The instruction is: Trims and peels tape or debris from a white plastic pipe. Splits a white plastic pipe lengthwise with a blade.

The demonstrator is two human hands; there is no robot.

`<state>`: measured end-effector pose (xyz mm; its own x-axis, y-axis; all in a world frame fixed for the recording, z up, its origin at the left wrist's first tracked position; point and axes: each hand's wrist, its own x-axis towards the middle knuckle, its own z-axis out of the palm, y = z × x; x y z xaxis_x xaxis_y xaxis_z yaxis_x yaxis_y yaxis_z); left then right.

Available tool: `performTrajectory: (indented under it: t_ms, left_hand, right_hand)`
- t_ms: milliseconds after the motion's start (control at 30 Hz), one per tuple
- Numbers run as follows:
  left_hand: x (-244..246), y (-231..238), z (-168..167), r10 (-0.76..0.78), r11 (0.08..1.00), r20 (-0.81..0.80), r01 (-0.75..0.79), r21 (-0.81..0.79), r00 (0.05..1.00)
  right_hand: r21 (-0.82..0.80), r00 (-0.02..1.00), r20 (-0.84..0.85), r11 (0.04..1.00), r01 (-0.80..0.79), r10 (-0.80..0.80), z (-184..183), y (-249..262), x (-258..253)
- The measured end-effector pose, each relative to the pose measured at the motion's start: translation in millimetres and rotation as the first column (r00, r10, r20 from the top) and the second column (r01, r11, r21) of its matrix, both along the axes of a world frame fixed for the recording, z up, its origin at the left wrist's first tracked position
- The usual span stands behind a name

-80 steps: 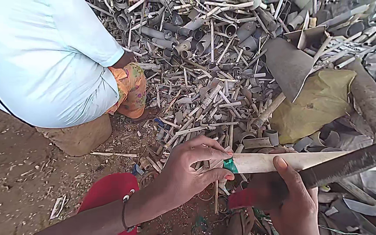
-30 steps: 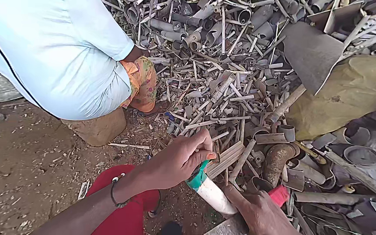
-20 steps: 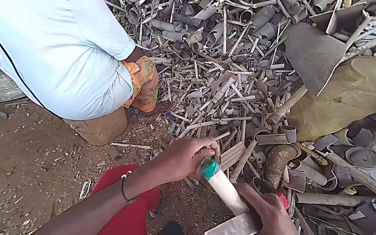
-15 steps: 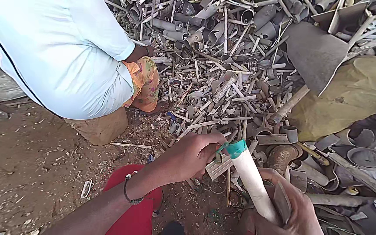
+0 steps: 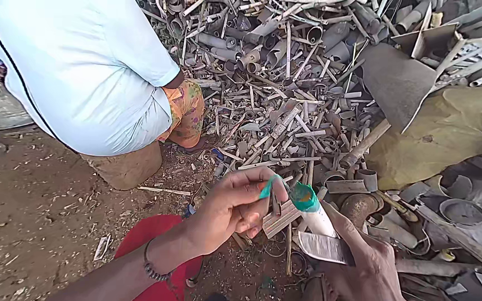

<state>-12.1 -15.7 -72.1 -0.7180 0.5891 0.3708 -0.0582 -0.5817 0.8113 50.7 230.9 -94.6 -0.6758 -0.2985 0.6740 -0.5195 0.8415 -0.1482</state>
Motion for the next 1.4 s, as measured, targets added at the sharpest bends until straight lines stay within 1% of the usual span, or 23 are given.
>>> performTrajectory:
  t_ms: [100, 167, 267, 333, 367, 433, 467, 533, 600, 633, 667, 700, 733, 767, 800, 833, 900, 967, 1033, 1100, 1200, 1300, 1400]
  left_hand:
    - [3.7, 1.5, 4.9, 0.102, 0.990, 0.215, -0.119, 0.071, 0.971]
    - [8.1, 1.3, 8.4, 0.073, 0.972, 0.327, -0.140, 0.186, 0.942]
    - [10.7, 0.4, 11.0, 0.020, 0.936, 0.373, -0.148, 0.318, 0.928]
    - [8.4, -0.8, 10.1, 0.039, 0.930, 0.366, -0.168, 0.327, 0.930]
    - [5.7, -1.2, 8.6, 0.062, 0.941, 0.356, -0.173, 0.289, 0.932]
    - [-3.1, -2.4, 5.8, 0.173, 0.972, 0.350, -0.218, 0.093, 0.921]
    - [-9.4, -5.5, 4.2, 0.225, 0.972, 0.345, -0.235, -0.013, 0.911]
    - [-19.1, -11.0, 2.1, 0.401, 0.915, 0.325, -0.361, -0.179, 0.856]
    - [-23.3, -13.6, -0.3, 0.597, 0.792, 0.167, -0.544, -0.277, 0.785]
    - [-23.3, -14.1, -2.9, 0.676, 0.710, 0.010, -0.648, -0.276, 0.736]
    - [-22.9, -15.5, -7.7, 0.720, 0.619, -0.209, -0.748, -0.237, 0.662]
    - [-22.5, -17.1, -12.7, 0.714, 0.529, -0.444, -0.833, -0.164, 0.541]
    - [-20.3, -18.3, -15.7, 0.658, 0.455, -0.635, -0.886, -0.092, 0.404]
    - [-16.6, -17.8, -15.9, 0.572, 0.412, -0.765, -0.910, -0.044, 0.297]
    - [-12.3, -15.1, -14.4, 0.477, 0.404, -0.844, -0.914, -0.037, 0.245]
    - [-8.4, -11.6, -13.0, 0.387, 0.414, -0.888, -0.907, -0.072, 0.247]
    - [-4.5, -6.1, -13.1, 0.248, 0.422, -0.920, -0.889, -0.179, 0.304]
    - [-5.1, -2.6, -16.2, 0.198, 0.394, -0.936, -0.898, -0.196, 0.291]
    - [-7.4, -1.4, -16.8, 0.181, 0.384, -0.957, -0.912, -0.144, 0.228]
    - [-8.4, -2.7, -15.5, 0.172, 0.428, -0.960, -0.894, -0.131, 0.223]
    - [-6.1, -3.5, -18.7, 0.154, 0.501, -0.951, -0.851, -0.158, 0.268]
    - [-1.8, -2.3, -21.7, 0.171, 0.561, -0.934, -0.810, -0.169, 0.313]
    - [3.7, -1.0, -22.4, 0.226, 0.626, -0.870, -0.750, -0.214, 0.437]
  right_hand:
    - [0.033, 0.997, 0.078, 0.999, 0.019, -0.021, 10.6, -16.1, 0.9]
    - [0.059, 0.997, 0.061, 0.998, 0.037, -0.040, 15.2, -20.5, -0.8]
    - [0.070, 0.998, 0.050, 0.997, 0.033, -0.036, 20.8, -23.0, -1.2]
    - [-0.024, 0.985, 0.171, 1.000, -0.020, 0.023, 23.8, -24.2, 1.7]
    - [-0.095, 0.965, 0.256, 0.995, -0.041, 0.064, 23.6, -22.8, 3.2]
    - [-0.263, 0.894, 0.414, 0.963, -0.061, 0.170, 19.4, -17.1, 4.4]
    - [-0.355, 0.831, 0.498, 0.933, -0.064, 0.247, 17.6, -12.2, 4.1]
    - [-0.564, 0.654, 0.610, 0.825, -0.040, 0.448, 16.7, -1.5, 2.7]
    - [-0.710, 0.531, 0.600, 0.704, 0.009, 0.599, 16.1, 7.9, 0.3]
    - [-0.742, 0.500, 0.591, 0.670, 0.026, 0.634, 16.6, 11.8, -0.4]
    - [-0.756, 0.488, 0.582, 0.654, 0.029, 0.651, 17.4, 14.2, -0.9]
    - [-0.758, 0.484, 0.576, 0.652, 0.015, 0.659, 18.2, 15.6, -1.0]
    - [-0.752, 0.485, 0.571, 0.659, -0.013, 0.662, 18.3, 15.4, -1.0]
    - [-0.734, 0.486, 0.572, 0.677, -0.055, 0.660, 18.4, 13.9, -1.0]
    - [-0.709, 0.490, 0.577, 0.698, -0.094, 0.653, 18.2, 11.1, -1.1]
    - [-0.683, 0.499, 0.582, 0.719, -0.129, 0.642, 17.5, 7.9, -1.1]
    - [-0.636, 0.523, 0.589, 0.753, -0.170, 0.616, 17.1, 1.4, 0.5]
    - [-0.603, 0.553, 0.603, 0.783, -0.157, 0.575, 17.8, -3.4, 2.9]
    - [-0.525, 0.610, 0.635, 0.844, -0.111, 0.475, 18.8, -5.4, 5.8]
    - [-0.362, 0.693, 0.647, 0.928, -0.087, 0.318, 18.2, -6.5, 9.4]
    - [-0.135, 0.762, 0.631, 0.988, -0.076, 0.145, 19.5, -8.9, 16.3]
    - [-0.064, 0.766, 0.635, 0.995, -0.079, 0.102, 21.3, -7.0, 20.7]
    - [0.064, 0.848, 0.531, 0.997, -0.046, 0.005, 20.1, -11.1, 23.3]
